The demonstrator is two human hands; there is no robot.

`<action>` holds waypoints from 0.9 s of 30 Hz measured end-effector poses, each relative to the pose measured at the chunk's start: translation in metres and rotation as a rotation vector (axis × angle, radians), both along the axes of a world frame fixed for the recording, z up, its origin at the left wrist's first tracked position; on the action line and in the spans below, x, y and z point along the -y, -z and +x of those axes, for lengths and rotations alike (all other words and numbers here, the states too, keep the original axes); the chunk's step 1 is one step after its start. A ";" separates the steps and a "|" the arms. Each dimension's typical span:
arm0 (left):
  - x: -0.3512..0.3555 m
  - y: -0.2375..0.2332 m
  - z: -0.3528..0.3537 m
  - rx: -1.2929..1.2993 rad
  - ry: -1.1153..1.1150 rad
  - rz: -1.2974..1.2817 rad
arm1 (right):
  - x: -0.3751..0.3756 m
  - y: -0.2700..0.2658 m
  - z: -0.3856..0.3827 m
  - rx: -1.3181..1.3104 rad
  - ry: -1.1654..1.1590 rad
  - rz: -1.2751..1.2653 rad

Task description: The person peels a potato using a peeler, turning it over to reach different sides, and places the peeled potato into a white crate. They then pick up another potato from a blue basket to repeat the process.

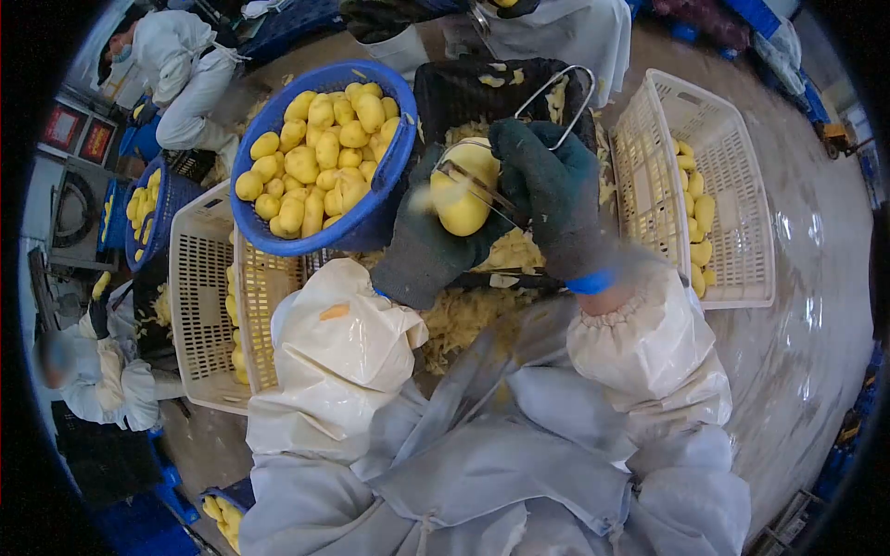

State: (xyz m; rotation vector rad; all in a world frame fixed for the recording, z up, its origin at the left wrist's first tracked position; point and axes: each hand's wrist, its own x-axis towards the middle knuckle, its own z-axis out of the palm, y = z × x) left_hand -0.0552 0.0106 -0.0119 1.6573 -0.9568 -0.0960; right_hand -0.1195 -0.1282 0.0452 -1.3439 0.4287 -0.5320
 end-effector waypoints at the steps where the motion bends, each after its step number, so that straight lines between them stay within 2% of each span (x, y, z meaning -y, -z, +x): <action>1: 0.000 0.000 -0.001 -0.008 0.017 0.007 | -0.001 0.003 0.001 -0.008 0.001 0.003; 3: 0.001 -0.002 -0.001 -0.020 0.044 0.013 | 0.000 0.003 0.003 0.005 0.004 0.090; 7: 0.005 -0.009 -0.003 -0.038 0.095 0.024 | -0.002 0.009 0.000 -0.014 -0.011 0.027; 9: 0.004 -0.015 -0.006 -0.464 0.219 -0.072 | -0.008 0.016 0.001 0.042 0.033 -0.087; 10: 0.003 -0.013 -0.005 -0.465 0.217 -0.072 | -0.005 0.020 0.002 0.040 0.031 -0.086; 13: 0.003 -0.003 0.009 -1.328 0.502 -0.359 | 0.029 0.038 0.014 -0.079 0.079 -0.197; 15: 0.003 0.000 0.015 -1.899 0.692 -0.553 | 0.062 0.056 0.027 0.201 0.280 -0.101; 16: 0.003 -0.006 0.017 -1.891 0.698 -0.548 | 0.057 0.050 0.026 0.210 0.284 -0.103; 18: 0.004 -0.014 0.011 -1.770 0.513 -0.599 | 0.033 0.024 0.013 0.149 0.127 0.018; 19: 0.003 -0.004 0.007 -1.776 0.511 -0.606 | 0.006 0.006 0.005 0.031 0.120 0.034; 21: -0.001 0.019 -0.001 -0.608 0.311 -0.351 | -0.010 0.009 0.003 -0.007 0.062 -0.113; 22: 0.000 0.007 -0.002 -0.610 0.313 -0.346 | -0.010 0.014 0.005 0.022 0.051 -0.150; 24: 0.002 -0.019 0.001 -1.249 0.210 -0.190 | 0.024 0.039 0.020 0.133 0.131 -0.273; 25: 0.002 -0.016 0.004 -1.244 0.211 -0.193 | 0.045 0.044 0.024 0.024 0.164 -0.197; 26: 0.002 -0.009 0.010 -1.364 0.331 -0.289 | 0.053 0.044 0.025 0.029 0.169 -0.197; 27: 0.002 -0.001 0.016 -1.481 0.455 -0.382 | 0.058 0.045 0.027 0.168 0.216 -0.187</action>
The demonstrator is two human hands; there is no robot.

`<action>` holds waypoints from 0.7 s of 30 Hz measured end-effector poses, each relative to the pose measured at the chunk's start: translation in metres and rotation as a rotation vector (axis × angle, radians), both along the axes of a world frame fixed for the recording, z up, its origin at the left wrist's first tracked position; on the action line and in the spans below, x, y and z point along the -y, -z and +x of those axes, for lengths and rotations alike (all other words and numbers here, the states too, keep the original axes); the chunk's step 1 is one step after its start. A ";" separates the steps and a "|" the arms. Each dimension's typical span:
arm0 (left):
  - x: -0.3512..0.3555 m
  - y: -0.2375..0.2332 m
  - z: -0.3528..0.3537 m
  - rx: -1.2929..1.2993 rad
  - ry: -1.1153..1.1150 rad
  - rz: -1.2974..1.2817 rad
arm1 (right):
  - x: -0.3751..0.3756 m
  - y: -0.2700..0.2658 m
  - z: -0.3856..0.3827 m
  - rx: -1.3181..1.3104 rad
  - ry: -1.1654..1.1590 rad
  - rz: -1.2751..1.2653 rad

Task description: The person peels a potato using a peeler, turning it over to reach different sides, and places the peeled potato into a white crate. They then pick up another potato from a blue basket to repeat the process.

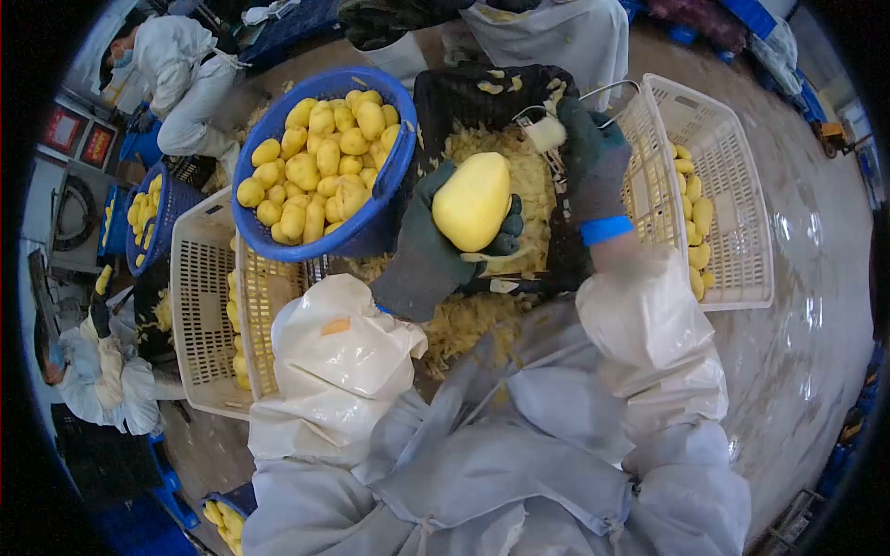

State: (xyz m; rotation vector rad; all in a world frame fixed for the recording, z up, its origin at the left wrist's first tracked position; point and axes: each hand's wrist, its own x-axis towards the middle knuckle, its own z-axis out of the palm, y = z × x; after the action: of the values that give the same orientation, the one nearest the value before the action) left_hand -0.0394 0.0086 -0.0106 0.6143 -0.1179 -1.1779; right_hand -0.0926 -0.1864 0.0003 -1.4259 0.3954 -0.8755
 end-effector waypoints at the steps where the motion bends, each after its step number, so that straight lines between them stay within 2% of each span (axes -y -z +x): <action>1: 0.001 0.004 0.003 -0.133 0.055 -0.128 | 0.002 0.000 0.001 0.137 0.030 -0.005; 2: 0.003 -0.006 -0.004 -0.165 -0.043 -0.067 | -0.010 -0.015 -0.014 -0.006 0.018 -0.310; 3: 0.004 -0.003 -0.005 -0.172 -0.044 -0.070 | -0.028 -0.030 -0.022 -0.013 0.016 -0.313; 5: 0.005 0.000 -0.006 -0.151 0.006 -0.085 | -0.056 -0.049 -0.028 -0.225 -0.135 0.146; 6: 0.005 0.000 -0.005 -0.135 0.032 -0.093 | -0.057 -0.036 -0.027 -0.129 -0.201 0.017; 7: 0.005 0.000 -0.003 -0.118 0.057 -0.100 | -0.049 -0.023 -0.023 -0.127 -0.200 0.019; 9: 0.004 0.001 0.002 -0.081 0.104 -0.122 | -0.014 -0.003 -0.006 -0.128 -0.076 0.146; 10: 0.006 0.002 0.006 -0.128 0.152 -0.121 | -0.005 -0.004 0.003 -0.013 0.111 0.026; 11: 0.006 0.002 0.007 -0.121 0.162 -0.120 | 0.000 -0.002 0.002 -0.006 0.120 0.025; 13: 0.004 -0.016 -0.002 -0.112 0.101 -0.123 | -0.005 -0.026 -0.009 0.025 0.032 0.156; 14: 0.005 -0.026 -0.008 -0.079 0.012 -0.050 | -0.013 -0.036 -0.014 -0.054 -0.048 0.227; 15: 0.005 -0.025 -0.012 -0.085 0.018 -0.048 | -0.020 -0.038 -0.016 -0.059 -0.042 0.229; 17: 0.004 -0.023 -0.018 0.082 -0.076 0.050 | -0.027 -0.037 -0.020 -0.108 -0.167 0.213; 18: 0.004 -0.017 -0.013 0.063 -0.018 0.009 | -0.020 -0.027 -0.016 -0.094 -0.119 0.007; 19: 0.005 -0.014 -0.013 0.068 -0.016 0.009 | -0.008 -0.016 -0.011 -0.090 -0.117 0.007; 21: 0.004 -0.014 -0.011 0.339 0.017 0.073 | 0.025 0.012 0.004 0.006 -0.091 0.362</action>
State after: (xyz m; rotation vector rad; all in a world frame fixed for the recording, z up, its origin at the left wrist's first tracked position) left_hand -0.0508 0.0041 0.0037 0.8760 -0.3696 -1.0899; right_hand -0.0885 -0.2118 -0.0119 -1.0976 0.4558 -0.6942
